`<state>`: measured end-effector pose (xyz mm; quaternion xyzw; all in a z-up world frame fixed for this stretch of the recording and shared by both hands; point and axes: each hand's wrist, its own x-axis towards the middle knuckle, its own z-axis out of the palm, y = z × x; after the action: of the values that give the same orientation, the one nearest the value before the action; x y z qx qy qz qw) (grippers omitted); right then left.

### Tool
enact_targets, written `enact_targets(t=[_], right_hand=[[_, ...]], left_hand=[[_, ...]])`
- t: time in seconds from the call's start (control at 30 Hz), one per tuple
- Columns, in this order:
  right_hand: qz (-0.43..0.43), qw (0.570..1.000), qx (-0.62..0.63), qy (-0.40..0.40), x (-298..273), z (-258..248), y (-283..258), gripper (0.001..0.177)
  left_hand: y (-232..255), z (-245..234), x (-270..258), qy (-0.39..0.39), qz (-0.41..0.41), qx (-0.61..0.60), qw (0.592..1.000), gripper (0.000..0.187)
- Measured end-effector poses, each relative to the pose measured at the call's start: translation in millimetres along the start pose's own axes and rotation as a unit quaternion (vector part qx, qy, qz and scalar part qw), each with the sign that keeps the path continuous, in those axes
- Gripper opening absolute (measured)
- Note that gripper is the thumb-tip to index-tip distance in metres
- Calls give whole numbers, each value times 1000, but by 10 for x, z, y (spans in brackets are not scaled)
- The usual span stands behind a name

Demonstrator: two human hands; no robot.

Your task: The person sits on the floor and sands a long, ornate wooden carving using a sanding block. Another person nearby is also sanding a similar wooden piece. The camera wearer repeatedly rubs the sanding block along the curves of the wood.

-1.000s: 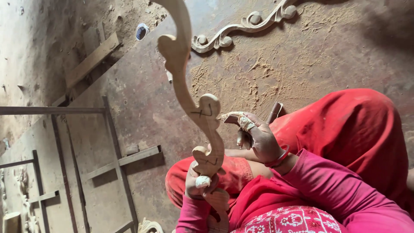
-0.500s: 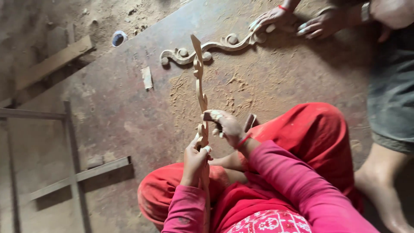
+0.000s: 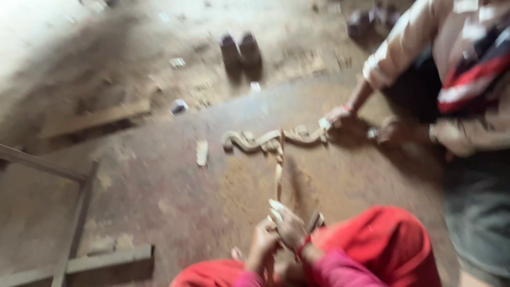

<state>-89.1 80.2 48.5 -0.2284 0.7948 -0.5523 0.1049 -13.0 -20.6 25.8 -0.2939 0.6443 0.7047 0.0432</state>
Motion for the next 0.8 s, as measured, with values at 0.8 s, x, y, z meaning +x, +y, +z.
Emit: enact_targets(t=[0.8], right_hand=[[103,975,166,-102,60,-23,236,37]], left_hand=[[-225,191,105,79,-10,-20,997,22]])
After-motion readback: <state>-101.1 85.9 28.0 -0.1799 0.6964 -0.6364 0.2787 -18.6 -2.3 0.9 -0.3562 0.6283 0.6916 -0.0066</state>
